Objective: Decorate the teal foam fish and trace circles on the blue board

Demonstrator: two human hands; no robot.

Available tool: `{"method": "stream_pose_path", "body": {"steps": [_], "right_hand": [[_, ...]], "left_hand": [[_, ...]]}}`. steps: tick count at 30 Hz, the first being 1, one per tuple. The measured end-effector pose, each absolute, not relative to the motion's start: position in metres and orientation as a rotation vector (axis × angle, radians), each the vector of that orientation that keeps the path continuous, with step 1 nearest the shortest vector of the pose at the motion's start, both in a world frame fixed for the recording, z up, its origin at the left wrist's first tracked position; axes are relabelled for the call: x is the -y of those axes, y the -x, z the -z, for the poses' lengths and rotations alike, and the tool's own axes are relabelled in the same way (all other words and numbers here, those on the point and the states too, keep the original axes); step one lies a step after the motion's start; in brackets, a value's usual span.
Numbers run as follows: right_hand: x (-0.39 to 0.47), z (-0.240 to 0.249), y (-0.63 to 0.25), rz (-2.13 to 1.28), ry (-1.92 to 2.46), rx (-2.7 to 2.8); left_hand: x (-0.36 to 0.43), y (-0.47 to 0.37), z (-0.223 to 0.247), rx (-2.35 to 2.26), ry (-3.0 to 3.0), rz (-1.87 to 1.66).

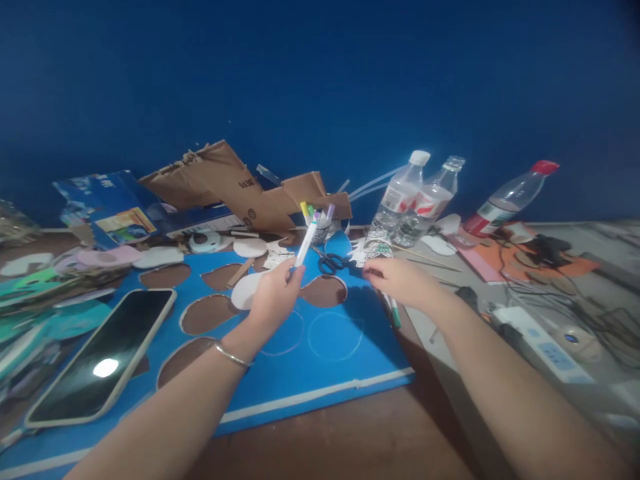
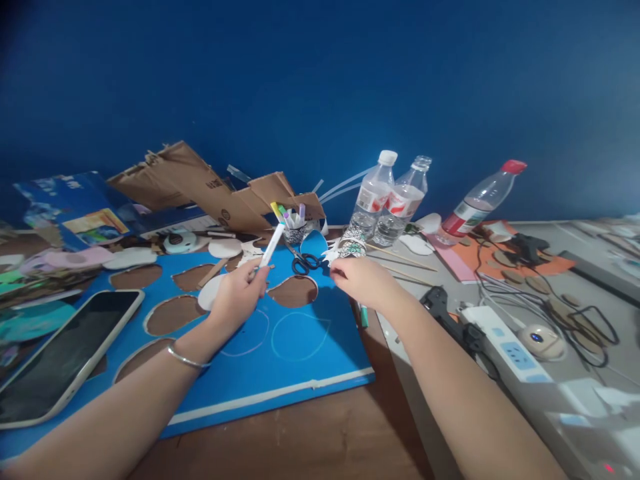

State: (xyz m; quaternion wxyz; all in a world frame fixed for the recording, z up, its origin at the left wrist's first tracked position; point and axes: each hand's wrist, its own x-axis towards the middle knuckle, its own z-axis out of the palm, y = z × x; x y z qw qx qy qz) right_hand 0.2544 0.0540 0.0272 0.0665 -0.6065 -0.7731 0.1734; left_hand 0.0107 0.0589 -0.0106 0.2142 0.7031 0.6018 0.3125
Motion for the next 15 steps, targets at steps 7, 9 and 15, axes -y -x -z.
{"method": "stream_pose_path", "body": {"steps": [7,9,15], "right_hand": [[-0.064,0.002,-0.26,-0.12,2.152,2.362],[-0.062,0.003,-0.258,-0.074,2.235,2.296],[-0.059,-0.002,-0.257,-0.002,2.353,2.238]], "left_hand": [[-0.069,-0.001,0.014,-1.769,-1.659,-0.94],[-0.07,0.002,0.016,-1.79,-1.704,-0.941],[-0.069,0.006,0.017,-1.834,-2.071,-0.782]]}}
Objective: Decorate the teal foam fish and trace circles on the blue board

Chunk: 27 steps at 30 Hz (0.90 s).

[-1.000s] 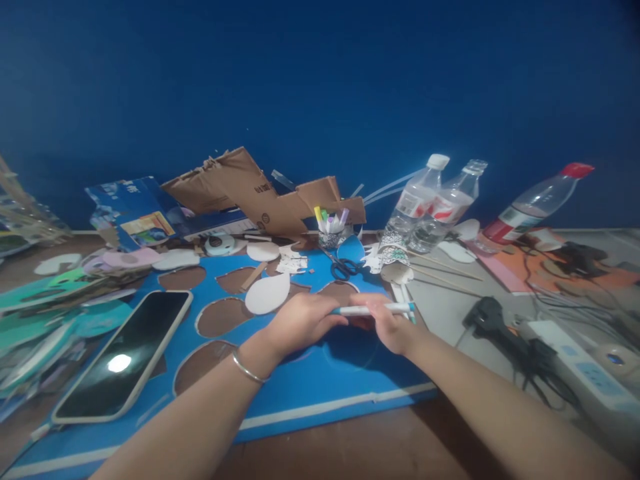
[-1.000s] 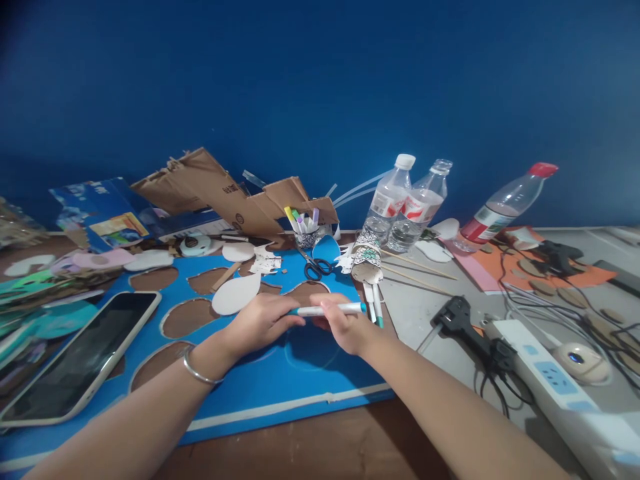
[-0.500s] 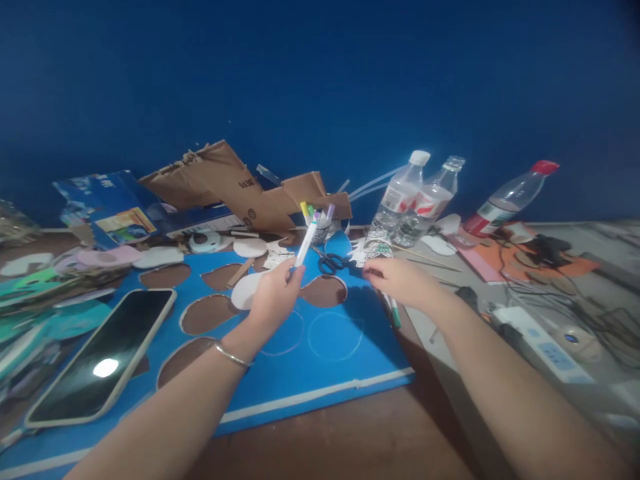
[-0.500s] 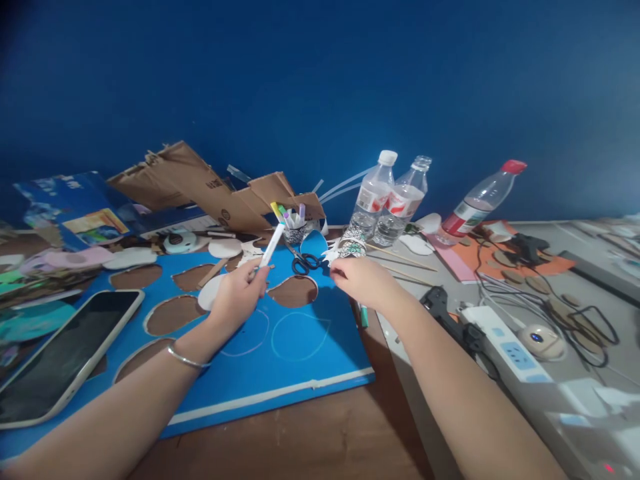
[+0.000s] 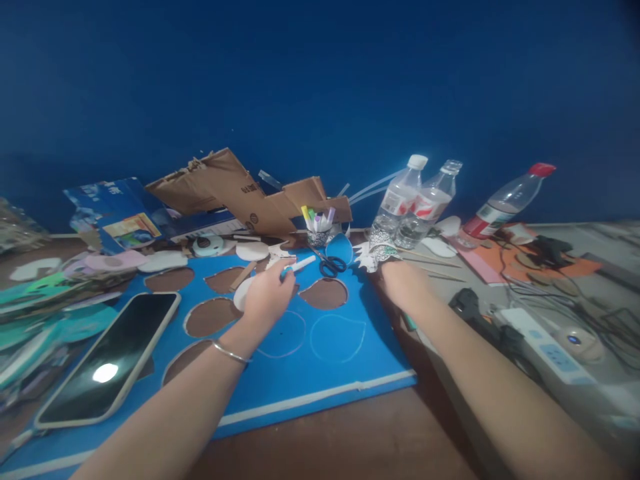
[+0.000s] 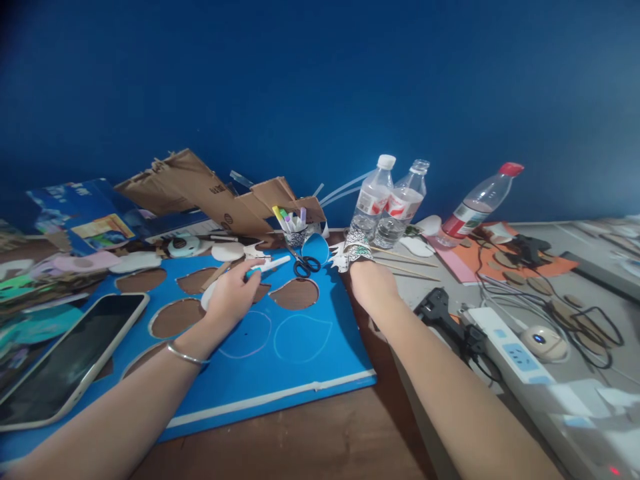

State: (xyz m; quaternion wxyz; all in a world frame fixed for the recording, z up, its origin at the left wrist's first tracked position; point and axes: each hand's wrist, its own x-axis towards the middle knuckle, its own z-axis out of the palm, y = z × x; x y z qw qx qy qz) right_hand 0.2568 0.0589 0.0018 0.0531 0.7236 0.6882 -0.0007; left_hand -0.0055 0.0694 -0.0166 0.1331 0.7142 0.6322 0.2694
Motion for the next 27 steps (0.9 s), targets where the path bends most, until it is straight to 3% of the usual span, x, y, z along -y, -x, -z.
{"method": "stream_pose_path", "body": {"steps": [8,22,27], "right_hand": [[-0.063,-0.006,-0.259,0.19,-2.275,-1.856],[-0.064,-0.002,-0.279,0.552,-2.264,-2.001],[-0.046,-0.022,-0.278,1.202,-2.151,-2.08]], "left_hand": [[-0.07,0.001,0.016,-1.816,-2.463,-0.664],[-0.067,-0.004,0.013,-1.76,-2.574,-0.63],[-0.067,-0.006,0.013,-1.727,-2.552,-0.624]]}}
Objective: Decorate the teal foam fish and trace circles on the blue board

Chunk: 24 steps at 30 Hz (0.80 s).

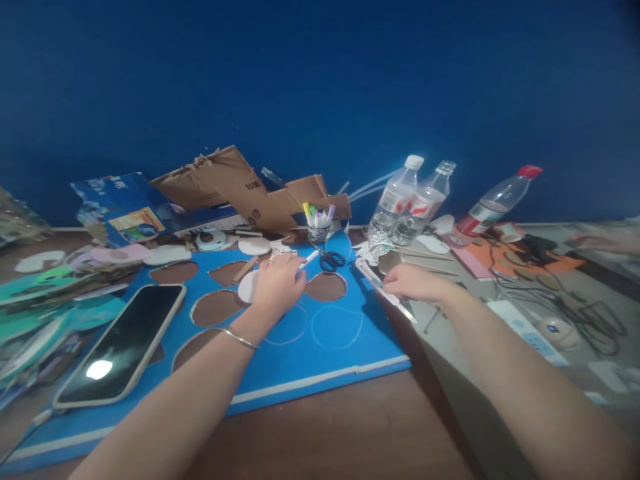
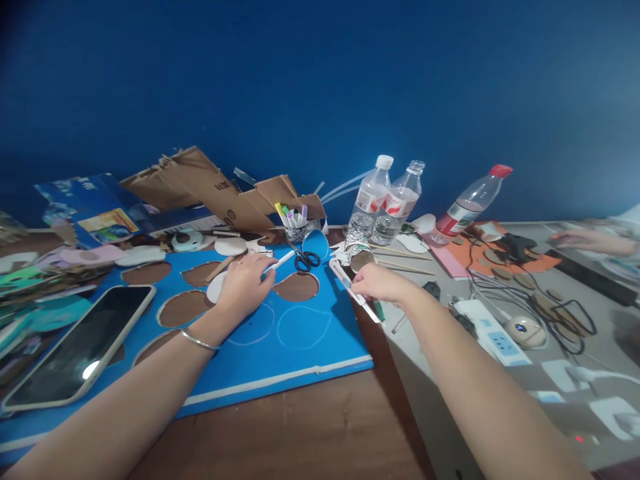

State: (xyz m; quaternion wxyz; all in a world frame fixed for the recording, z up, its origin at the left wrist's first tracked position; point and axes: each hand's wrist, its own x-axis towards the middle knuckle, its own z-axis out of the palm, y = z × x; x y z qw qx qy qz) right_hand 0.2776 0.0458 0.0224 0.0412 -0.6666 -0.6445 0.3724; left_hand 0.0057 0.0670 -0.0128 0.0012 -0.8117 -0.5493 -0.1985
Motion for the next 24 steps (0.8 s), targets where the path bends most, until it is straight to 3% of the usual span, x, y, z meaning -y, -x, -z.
{"method": "stream_pose_path", "body": {"steps": [5,12,18,24], "right_hand": [[-0.028,-0.029,-0.268,-1.514,1.686,1.752],[-0.017,-0.014,-0.229,-1.239,1.32,1.36],[-0.022,-0.003,-0.205,-1.432,1.104,1.322],[-0.025,0.01,-0.199,-1.409,1.069,1.354]], "left_hand": [[-0.068,-0.006,0.012,1.712,2.573,0.629],[-0.068,-0.007,0.013,1.727,2.587,0.586],[-0.069,-0.007,0.016,1.721,2.589,0.581],[-0.072,-0.005,0.018,1.742,2.583,0.566]]}}
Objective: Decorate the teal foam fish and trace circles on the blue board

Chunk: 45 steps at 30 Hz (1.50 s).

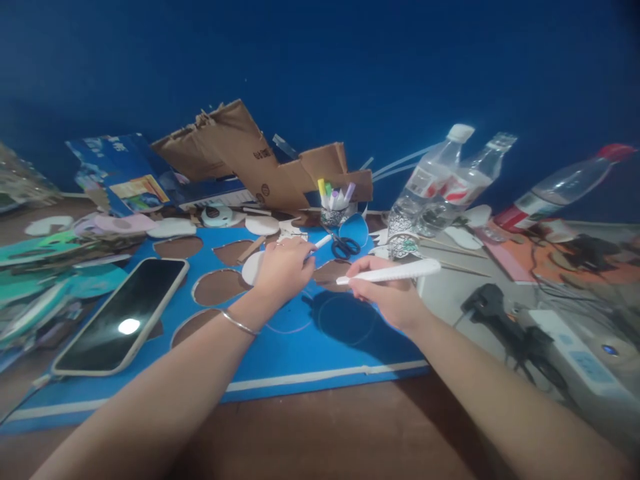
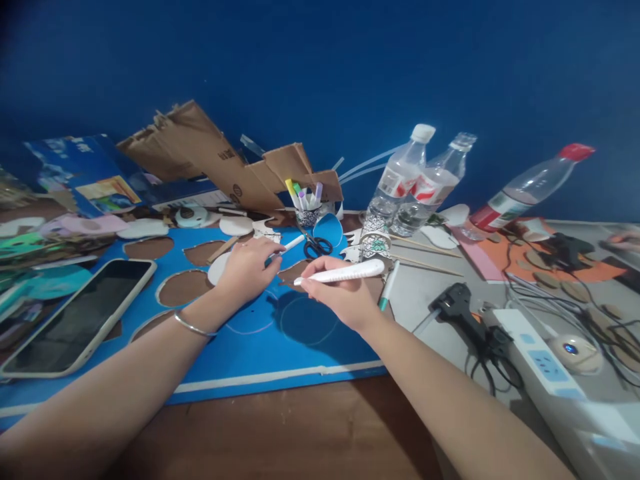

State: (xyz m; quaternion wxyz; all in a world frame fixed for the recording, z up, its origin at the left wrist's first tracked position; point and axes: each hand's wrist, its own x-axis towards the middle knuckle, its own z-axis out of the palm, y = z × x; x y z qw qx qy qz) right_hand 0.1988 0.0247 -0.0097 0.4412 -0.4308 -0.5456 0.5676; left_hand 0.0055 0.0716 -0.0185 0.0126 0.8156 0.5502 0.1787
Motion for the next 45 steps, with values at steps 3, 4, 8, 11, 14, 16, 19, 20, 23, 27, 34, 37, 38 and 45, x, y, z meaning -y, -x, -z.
{"method": "stream_pose_path", "body": {"steps": [3,4,8,11,14,16,19,20,23,27,34,37,38,45], "right_hand": [[-0.028,0.016,-0.2,-1.482,0.975,1.247],[-0.029,0.018,-0.2,-1.513,0.965,1.219],[-0.033,0.018,-0.202,-1.596,1.062,1.222],[-0.035,0.016,-0.205,-1.584,1.101,1.231],[-0.035,0.012,-0.207,-1.539,1.099,1.265],[-0.036,0.009,-0.204,-1.509,1.132,1.298],[-0.04,0.004,-0.193,-1.493,1.189,1.378],[-0.042,0.004,-0.189,-1.495,1.191,1.407],[-0.049,0.008,-0.177,-1.489,1.166,1.439],[-0.055,0.022,-0.171,-1.49,1.14,1.414],[-0.053,0.035,-0.171,-1.384,1.144,1.434],[-0.053,0.035,-0.171,-1.389,1.139,1.449],[-0.053,0.035,-0.17,-1.394,1.138,1.447],[-0.052,0.035,-0.17,-1.427,1.117,1.409]], "left_hand": [[-0.072,-0.007,0.019,-1.704,-2.534,-0.523],[-0.072,-0.007,0.019,-1.697,-2.53,-0.509],[-0.073,-0.008,0.021,-1.678,-2.511,-0.485],[-0.075,-0.007,0.022,-1.686,-2.498,-0.499],[-0.076,-0.006,0.022,-1.694,-2.509,-0.49],[-0.075,-0.007,0.022,-1.697,-2.519,-0.466],[-0.073,-0.008,0.02,-1.698,-2.536,-0.449],[-0.073,-0.008,0.02,-1.7,-2.546,-0.451],[-0.072,-0.008,0.018,-1.706,-2.576,-0.446],[-0.072,-0.009,0.019,-1.712,-2.594,-0.426],[-0.074,-0.009,0.022,-1.699,-2.593,-0.408],[-0.075,-0.009,0.023,-1.687,-2.587,-0.414],[-0.075,-0.009,0.023,-1.688,-2.584,-0.419],[-0.074,-0.008,0.023,-1.691,-2.581,-0.446]]}}
